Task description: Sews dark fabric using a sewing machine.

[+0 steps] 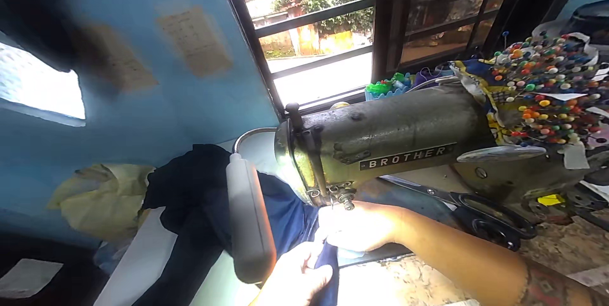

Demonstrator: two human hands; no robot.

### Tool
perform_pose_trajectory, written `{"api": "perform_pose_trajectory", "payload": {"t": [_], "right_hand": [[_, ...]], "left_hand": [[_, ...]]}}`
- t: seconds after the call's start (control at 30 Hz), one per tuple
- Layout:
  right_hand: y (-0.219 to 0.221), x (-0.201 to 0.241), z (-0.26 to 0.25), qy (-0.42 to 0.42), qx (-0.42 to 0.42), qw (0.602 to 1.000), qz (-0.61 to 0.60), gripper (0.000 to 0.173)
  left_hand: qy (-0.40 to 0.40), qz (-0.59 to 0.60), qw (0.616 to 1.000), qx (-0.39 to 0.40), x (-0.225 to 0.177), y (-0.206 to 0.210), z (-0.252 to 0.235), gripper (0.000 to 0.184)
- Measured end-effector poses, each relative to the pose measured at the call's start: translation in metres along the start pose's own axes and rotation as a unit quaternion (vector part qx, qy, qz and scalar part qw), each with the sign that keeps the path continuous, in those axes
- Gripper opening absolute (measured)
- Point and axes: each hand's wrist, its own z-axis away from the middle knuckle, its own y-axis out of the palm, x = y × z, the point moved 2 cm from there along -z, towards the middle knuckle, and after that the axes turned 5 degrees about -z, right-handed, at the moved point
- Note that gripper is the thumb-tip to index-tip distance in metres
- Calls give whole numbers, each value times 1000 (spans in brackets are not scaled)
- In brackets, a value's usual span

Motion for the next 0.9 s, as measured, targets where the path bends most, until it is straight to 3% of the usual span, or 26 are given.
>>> {"api": "perform_pose_trajectory", "payload": {"t": [0.1,0.23,0.53,0.63,0.77,0.9], "right_hand": [[1,-2,-1,0,2,1000,-12,29],[-2,-5,-1,4,-2,998,-68,24],[0,-8,-2,-22,-2,999,-38,27],[1,-10,-1,-4,-31,997,-77,26],[7,-17,-2,-40,-90,987,-125,20],[7,-22,1,-76,-83,985,-132,21]], "left_hand": [[6,11,1000,-3,-2,-1,3,34],[-19,-2,1000,-5,-7,-4,1,14],[-12,-24,1000,16,-3,-5,-4,14],[-24,-16,999,21,-3,-6,-5,19],[-35,-24,999,19,-1,-9,-7,20],[-77,9,997,12,-3,-9,-7,18]]}}
